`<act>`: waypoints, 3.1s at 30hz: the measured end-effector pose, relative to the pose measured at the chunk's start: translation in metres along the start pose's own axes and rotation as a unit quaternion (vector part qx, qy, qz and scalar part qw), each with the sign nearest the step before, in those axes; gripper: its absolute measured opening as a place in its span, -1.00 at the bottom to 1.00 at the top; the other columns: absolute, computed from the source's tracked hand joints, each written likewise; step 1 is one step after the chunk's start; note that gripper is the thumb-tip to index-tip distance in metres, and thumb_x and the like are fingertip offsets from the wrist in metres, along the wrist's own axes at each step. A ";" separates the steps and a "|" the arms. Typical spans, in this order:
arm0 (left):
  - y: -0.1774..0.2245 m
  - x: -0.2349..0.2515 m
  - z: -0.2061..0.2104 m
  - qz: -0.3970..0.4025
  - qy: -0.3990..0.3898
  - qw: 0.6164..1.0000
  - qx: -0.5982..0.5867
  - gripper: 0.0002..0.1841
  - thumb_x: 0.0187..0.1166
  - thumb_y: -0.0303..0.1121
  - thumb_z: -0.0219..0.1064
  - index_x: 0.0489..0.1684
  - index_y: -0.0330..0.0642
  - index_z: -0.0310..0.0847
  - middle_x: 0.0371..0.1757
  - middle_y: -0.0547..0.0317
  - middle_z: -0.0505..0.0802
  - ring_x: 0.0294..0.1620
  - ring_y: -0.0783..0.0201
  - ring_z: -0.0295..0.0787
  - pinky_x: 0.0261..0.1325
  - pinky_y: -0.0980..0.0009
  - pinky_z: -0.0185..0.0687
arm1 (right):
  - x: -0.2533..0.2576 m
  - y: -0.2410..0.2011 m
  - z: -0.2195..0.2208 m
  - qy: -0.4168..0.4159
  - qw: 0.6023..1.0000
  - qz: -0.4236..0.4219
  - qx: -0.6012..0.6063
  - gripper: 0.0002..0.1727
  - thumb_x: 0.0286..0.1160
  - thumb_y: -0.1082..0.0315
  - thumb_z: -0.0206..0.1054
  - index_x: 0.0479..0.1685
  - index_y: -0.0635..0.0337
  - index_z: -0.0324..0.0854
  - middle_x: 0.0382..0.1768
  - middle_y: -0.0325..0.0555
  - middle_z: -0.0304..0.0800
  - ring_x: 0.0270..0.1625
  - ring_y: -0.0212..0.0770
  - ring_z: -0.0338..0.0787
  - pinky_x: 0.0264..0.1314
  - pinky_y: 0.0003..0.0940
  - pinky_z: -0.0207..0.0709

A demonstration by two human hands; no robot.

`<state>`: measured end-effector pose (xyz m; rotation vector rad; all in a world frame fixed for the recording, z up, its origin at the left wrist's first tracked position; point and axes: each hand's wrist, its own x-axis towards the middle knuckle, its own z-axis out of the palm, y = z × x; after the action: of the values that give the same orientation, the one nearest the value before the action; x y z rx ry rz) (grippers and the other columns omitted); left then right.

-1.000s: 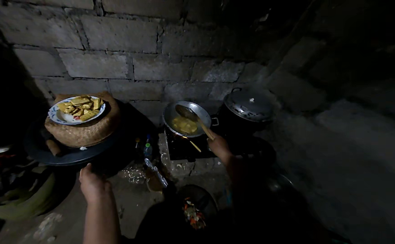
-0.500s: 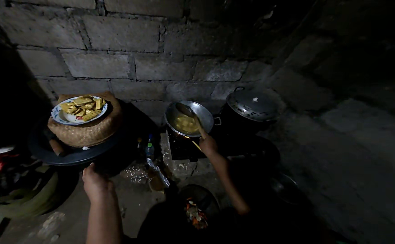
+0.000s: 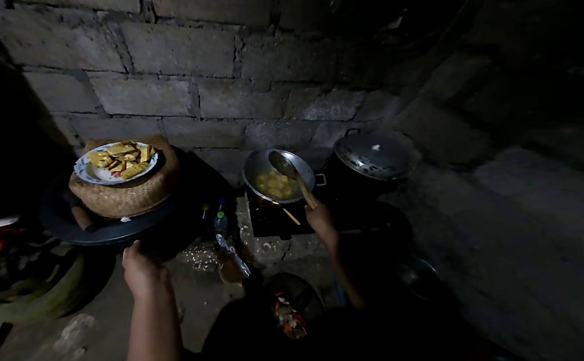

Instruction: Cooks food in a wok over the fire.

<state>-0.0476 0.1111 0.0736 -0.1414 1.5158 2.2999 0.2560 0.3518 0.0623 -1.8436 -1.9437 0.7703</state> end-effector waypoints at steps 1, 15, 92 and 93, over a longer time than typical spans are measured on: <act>0.001 0.000 0.000 0.001 0.001 1.000 0.001 -0.61 0.83 -0.27 -0.02 0.52 -0.23 0.34 0.22 -0.01 0.66 0.11 0.24 0.64 0.09 0.21 0.62 | -0.003 0.002 -0.001 0.002 1.000 -0.004 0.007 -0.40 0.86 0.32 0.05 0.88 -0.03 0.18 0.61 0.15 0.55 0.61 0.12 0.58 0.66 0.10 0.38; 0.000 -0.002 0.001 -0.002 0.009 1.000 -0.001 -0.60 0.82 -0.27 0.01 0.53 -0.23 0.35 0.24 -0.04 0.67 0.13 0.20 0.66 0.09 0.17 0.64 | -0.011 0.002 0.008 -0.027 0.994 0.017 -0.108 -0.35 0.88 0.23 -0.02 0.94 -0.22 0.00 0.45 0.18 0.68 0.43 0.19 0.73 0.48 0.16 0.54; 0.002 -0.002 0.003 -0.018 0.017 1.000 0.006 -0.60 0.81 -0.24 0.02 0.52 -0.19 0.37 0.21 -0.02 0.65 0.05 0.19 0.62 0.01 0.17 0.59 | -0.050 0.017 0.001 -0.024 0.990 0.000 0.136 -0.38 0.81 0.36 0.15 0.85 0.07 0.21 0.70 0.10 0.44 0.65 0.02 0.55 0.66 -0.02 0.40; 0.002 -0.002 0.004 -0.017 0.020 1.000 0.010 -0.61 0.81 -0.24 0.02 0.51 -0.19 0.37 0.22 -0.02 0.65 0.07 0.20 0.62 0.02 0.17 0.59 | -0.051 0.018 0.002 -0.029 0.989 0.007 0.143 -0.38 0.80 0.36 0.16 0.84 0.06 0.23 0.69 0.10 0.45 0.62 0.02 0.57 0.63 -0.02 0.43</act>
<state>-0.0458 0.1135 0.0778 -0.2087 1.5433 2.2682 0.2738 0.3015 0.0551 -1.6795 -1.7481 1.0564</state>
